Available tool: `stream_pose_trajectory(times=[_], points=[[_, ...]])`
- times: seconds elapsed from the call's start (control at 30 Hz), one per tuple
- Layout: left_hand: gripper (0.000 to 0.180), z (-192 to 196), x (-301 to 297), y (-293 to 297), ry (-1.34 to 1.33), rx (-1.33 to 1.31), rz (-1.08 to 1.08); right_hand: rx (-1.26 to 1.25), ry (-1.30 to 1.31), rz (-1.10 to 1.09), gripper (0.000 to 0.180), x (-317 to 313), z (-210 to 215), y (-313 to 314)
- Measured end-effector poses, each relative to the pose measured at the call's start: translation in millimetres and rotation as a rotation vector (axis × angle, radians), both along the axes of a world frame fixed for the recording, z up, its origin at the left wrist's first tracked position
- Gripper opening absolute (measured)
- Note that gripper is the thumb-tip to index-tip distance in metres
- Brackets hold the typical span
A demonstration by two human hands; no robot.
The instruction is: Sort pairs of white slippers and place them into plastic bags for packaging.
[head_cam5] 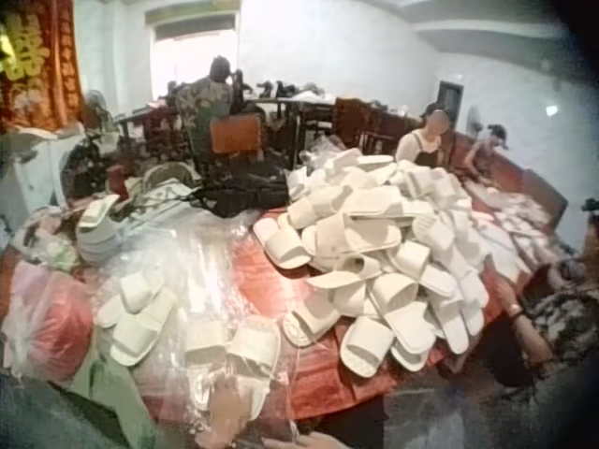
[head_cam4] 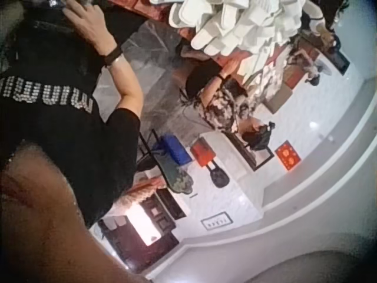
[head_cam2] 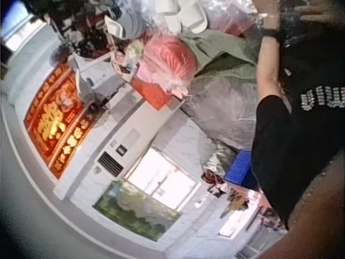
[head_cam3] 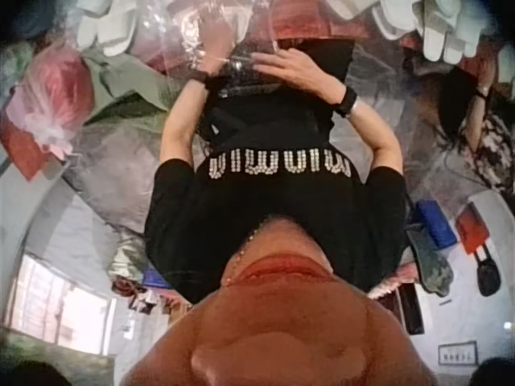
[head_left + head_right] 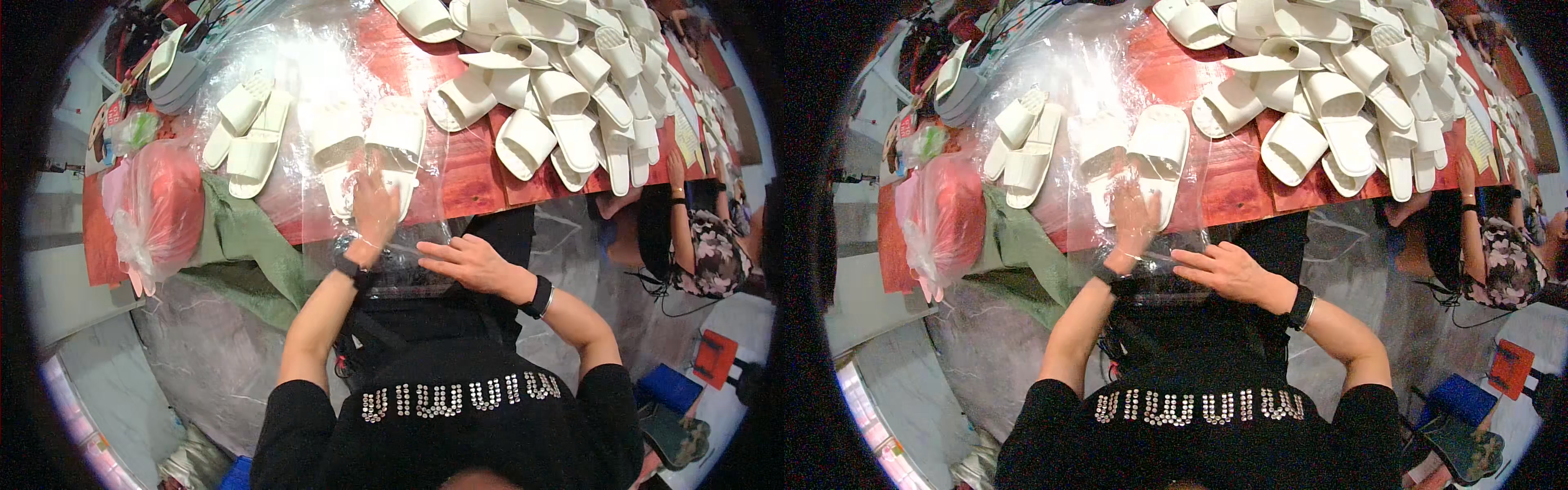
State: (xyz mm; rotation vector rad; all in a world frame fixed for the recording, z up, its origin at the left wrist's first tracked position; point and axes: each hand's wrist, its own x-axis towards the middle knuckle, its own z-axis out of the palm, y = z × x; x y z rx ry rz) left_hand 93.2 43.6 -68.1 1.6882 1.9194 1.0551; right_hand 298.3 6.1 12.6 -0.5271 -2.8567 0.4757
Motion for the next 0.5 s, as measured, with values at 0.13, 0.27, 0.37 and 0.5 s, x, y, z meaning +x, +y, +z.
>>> stream_pose_trajectory(times=[0.13,0.27,0.37,0.5], points=[[0.05,11.1,5.5,-35.6,0.469,-0.087,-0.261,-0.019,0.084,0.0,0.049,-7.5,-1.9,-10.6],[0.043,-1.7,9.1,-19.9,0.611,-0.066,-0.149,-0.032,0.188,0.015,0.057,-13.9,-9.5,-10.7],[0.044,-4.7,3.6,2.3,0.48,-0.085,-0.181,-0.072,0.105,0.005,0.056,-18.0,-10.7,-11.2],[0.055,6.0,9.5,33.2,0.513,-0.19,-0.077,-0.084,0.119,-0.031,0.054,-16.9,-8.8,-0.6]])
